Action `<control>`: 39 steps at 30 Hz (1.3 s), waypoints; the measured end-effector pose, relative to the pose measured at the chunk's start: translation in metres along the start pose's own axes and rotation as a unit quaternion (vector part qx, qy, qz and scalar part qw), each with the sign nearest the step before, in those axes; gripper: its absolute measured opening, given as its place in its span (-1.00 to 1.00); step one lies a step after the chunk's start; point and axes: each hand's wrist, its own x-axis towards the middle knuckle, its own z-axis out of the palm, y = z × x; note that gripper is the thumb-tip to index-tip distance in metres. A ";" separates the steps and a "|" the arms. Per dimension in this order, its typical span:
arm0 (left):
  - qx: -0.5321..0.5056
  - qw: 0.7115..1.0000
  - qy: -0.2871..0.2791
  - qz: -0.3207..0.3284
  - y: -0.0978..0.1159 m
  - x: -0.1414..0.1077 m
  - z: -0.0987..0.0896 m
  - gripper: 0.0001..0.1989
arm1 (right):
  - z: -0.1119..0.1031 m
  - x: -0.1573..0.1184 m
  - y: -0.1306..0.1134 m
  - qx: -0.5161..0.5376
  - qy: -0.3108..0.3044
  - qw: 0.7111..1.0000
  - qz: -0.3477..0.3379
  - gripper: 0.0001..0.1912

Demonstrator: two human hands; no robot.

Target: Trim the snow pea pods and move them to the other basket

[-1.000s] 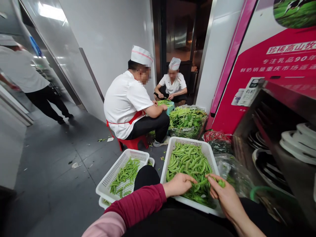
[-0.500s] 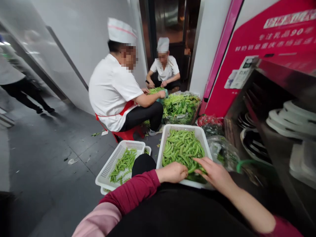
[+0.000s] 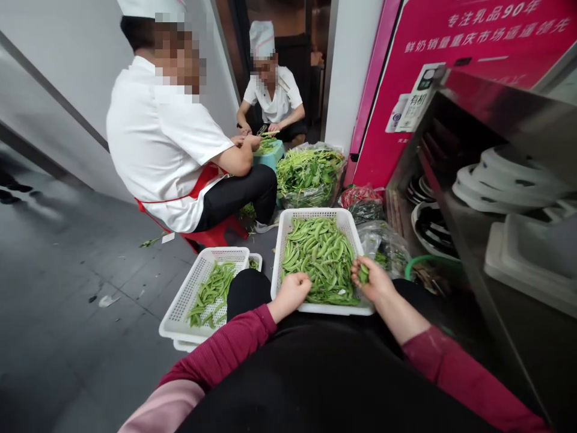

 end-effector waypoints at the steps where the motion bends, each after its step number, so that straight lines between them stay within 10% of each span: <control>1: -0.049 0.998 0.007 -0.050 -0.002 0.002 -0.002 -0.74 | -0.001 0.010 -0.003 -0.043 -0.001 0.999 -0.023 -0.82; 3: -0.149 0.980 0.007 -0.132 -0.004 0.004 -0.004 -0.67 | 0.006 0.024 -0.004 -0.263 -0.039 0.959 -0.097 -0.84; 7: -0.211 0.964 -0.011 -0.162 -0.003 0.005 -0.001 -0.61 | 0.037 0.036 0.017 -0.618 -0.081 0.754 -0.207 -0.83; 19: -0.194 0.969 -0.113 -0.101 -0.006 0.012 0.002 -0.70 | 0.031 0.006 0.007 -0.672 -0.119 0.649 -0.337 -0.86; 33: -0.233 0.952 -0.183 -0.080 0.011 0.003 -0.007 -0.79 | 0.036 -0.022 -0.004 -0.583 -0.151 0.718 -0.349 -0.89; 39: -0.257 0.946 -0.181 -0.079 0.008 0.003 -0.002 -0.90 | 0.040 -0.033 -0.003 -0.354 -0.146 0.911 -0.151 -0.74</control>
